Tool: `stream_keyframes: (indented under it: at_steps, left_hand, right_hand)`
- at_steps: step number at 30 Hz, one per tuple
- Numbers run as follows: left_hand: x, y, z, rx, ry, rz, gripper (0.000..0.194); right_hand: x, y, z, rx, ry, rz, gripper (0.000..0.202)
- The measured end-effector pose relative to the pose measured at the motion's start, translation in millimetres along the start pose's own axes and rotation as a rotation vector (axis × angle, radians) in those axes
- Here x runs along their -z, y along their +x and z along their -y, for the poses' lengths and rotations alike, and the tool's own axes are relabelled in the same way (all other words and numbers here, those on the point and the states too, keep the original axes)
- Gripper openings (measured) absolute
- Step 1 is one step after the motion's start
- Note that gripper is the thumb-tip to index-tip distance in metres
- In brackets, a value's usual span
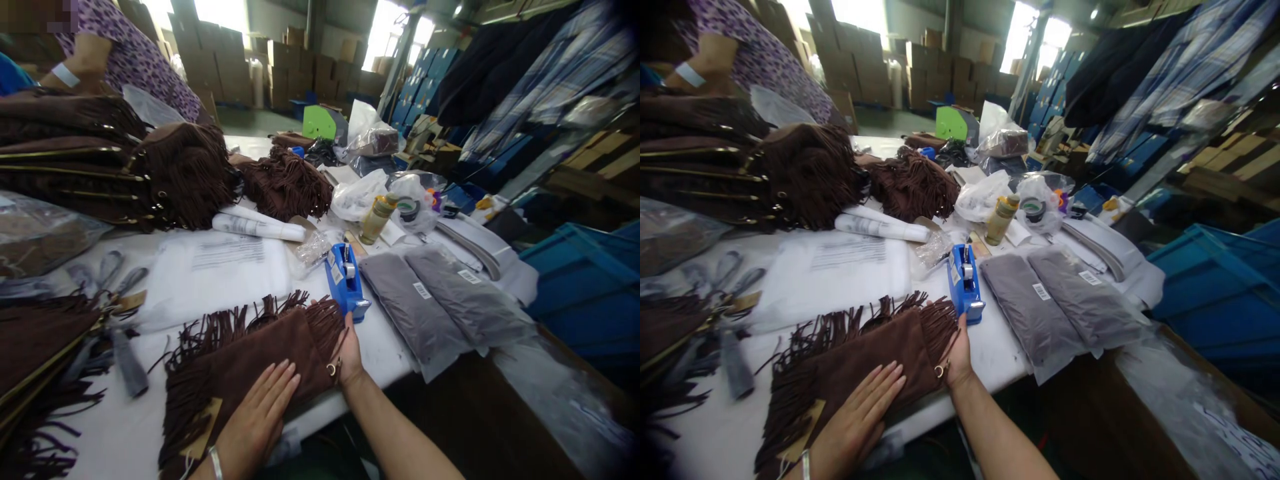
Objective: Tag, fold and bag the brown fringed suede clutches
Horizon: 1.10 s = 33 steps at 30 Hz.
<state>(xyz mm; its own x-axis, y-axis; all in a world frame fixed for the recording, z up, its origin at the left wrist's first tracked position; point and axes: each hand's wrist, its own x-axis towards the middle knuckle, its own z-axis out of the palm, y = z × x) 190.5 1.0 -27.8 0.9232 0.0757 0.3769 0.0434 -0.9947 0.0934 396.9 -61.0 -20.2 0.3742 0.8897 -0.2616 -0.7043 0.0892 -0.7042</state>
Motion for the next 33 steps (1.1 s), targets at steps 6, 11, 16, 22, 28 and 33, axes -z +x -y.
stream_keyframes:
  at_steps: [6, 11, 16, 22, 28, 33]
  left_hand:
    - [-2.7, -1, -3, -0.057, -0.146, -0.024, 0.057]
    - [26.7, -21, 1, -0.002, -0.343, -0.164, 0.043]
    - [53.4, -83, 35, 0.874, -0.455, -0.331, 0.026]
    - [76.9, -125, 77, 1.638, -1.078, -0.359, 0.064]
    - [74.9, -100, 115, 1.608, -1.555, -0.359, 0.065]
    - [72.2, -83, 142, 1.543, -1.721, -0.157, 0.048]
  right_hand:
    - [-4, -3, 1, 0.246, -0.862, 0.192, 0.063]
    - [-11, -6, -25, 0.266, -1.646, 0.484, 0.076]
    - [-19, -30, -15, 0.27, -1.495, 0.666, 0.053]
    - [16, -10, 14, 0.086, -0.846, -0.195, 0.041]
    - [16, 59, 28, -0.556, -0.592, -0.087, 0.059]
    - [-8, 104, 21, -0.85, -0.481, 0.199, 0.06]
